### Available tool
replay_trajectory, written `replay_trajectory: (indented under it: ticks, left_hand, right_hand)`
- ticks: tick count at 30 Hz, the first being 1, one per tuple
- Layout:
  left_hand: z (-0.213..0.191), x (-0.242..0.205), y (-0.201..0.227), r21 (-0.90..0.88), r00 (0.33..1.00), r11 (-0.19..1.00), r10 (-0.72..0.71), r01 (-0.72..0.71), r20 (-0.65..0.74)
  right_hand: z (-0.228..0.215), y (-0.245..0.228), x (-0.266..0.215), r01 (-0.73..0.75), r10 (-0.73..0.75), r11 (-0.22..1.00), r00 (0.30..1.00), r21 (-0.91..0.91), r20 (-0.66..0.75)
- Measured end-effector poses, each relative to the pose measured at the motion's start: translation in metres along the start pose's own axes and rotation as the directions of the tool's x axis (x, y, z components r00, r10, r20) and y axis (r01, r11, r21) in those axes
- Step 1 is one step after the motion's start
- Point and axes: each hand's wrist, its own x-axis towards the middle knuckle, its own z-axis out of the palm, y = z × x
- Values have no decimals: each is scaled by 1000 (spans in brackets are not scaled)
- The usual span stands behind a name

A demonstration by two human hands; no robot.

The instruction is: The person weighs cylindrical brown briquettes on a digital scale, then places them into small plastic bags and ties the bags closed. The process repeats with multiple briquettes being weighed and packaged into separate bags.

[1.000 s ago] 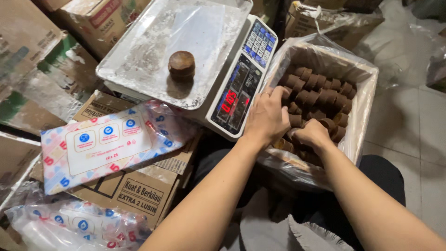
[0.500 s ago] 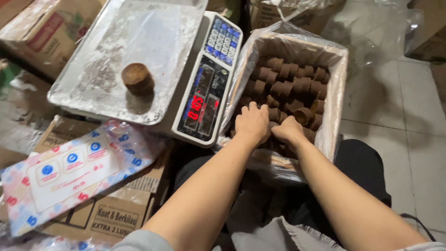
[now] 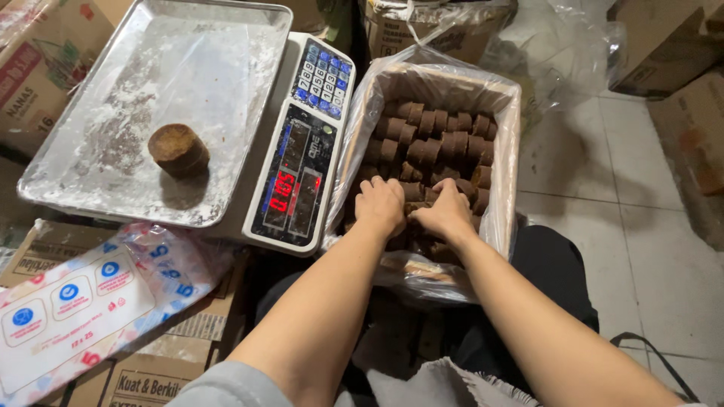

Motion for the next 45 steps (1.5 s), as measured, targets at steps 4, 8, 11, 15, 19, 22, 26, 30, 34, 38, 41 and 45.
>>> replay_trajectory:
  ticks: [4, 8, 11, 15, 19, 22, 26, 30, 34, 38, 41, 45]
  left_hand:
    - [-32, -17, 0, -169, 997, 983, -73, 69, -23]
    - [-83, -30, -8, -282, 962, 959, -101, 27, -253]
    - [-126, -41, -27, -313, 908, 950, -144, 15, -393]
    - [-181, -64, -71, -372, 705, 927, -233, -48, -671]
    - [-220, -89, -126, -393, 560, 919, -340, 27, -755]
    - [-232, -99, -156, -413, 538, 907, -392, 89, -746]
    - [-229, -101, -177, -453, 579, 879, -448, 147, -681]
    - [-221, -101, -190, -467, 563, 872, -462, 147, -685]
    - [-215, -103, -193, -532, 552, 836, -507, 131, -662]
    - [-214, -110, -189, -572, 567, 812, -528, 118, -632]
    - [-218, -116, -179, -581, 564, 803, -542, 130, -623]
    - [-214, -125, -155, -385, 345, 919, -389, 84, -854]
  right_hand:
    - [-17, -15, 3, 48, -50, 997, 999, -63, -23]
    - [-33, -53, 5, 159, -155, 985, 986, 67, -55]
    - [-38, -104, 6, 319, -307, 941, 945, 114, -115]
    - [-40, -181, -1, 412, -395, 885, 911, 218, -119]
    - [-27, -251, -16, 554, -531, 784, 832, 279, -160]
    - [-6, -294, -23, 499, -514, 731, 851, 465, -106]
    - [33, -331, -25, 237, -449, 706, 879, 668, 163]
    - [59, -343, -19, 153, -459, 691, 848, 707, 264]
    - [72, -344, -12, 0, -361, 730, 849, 683, 386]
    - [70, -343, -14, 268, -427, 831, 869, 487, 251]
    - [54, -341, -22, 261, -423, 841, 863, 474, 275]
    - [22, -320, -34, 239, -432, 800, 866, 550, 252]
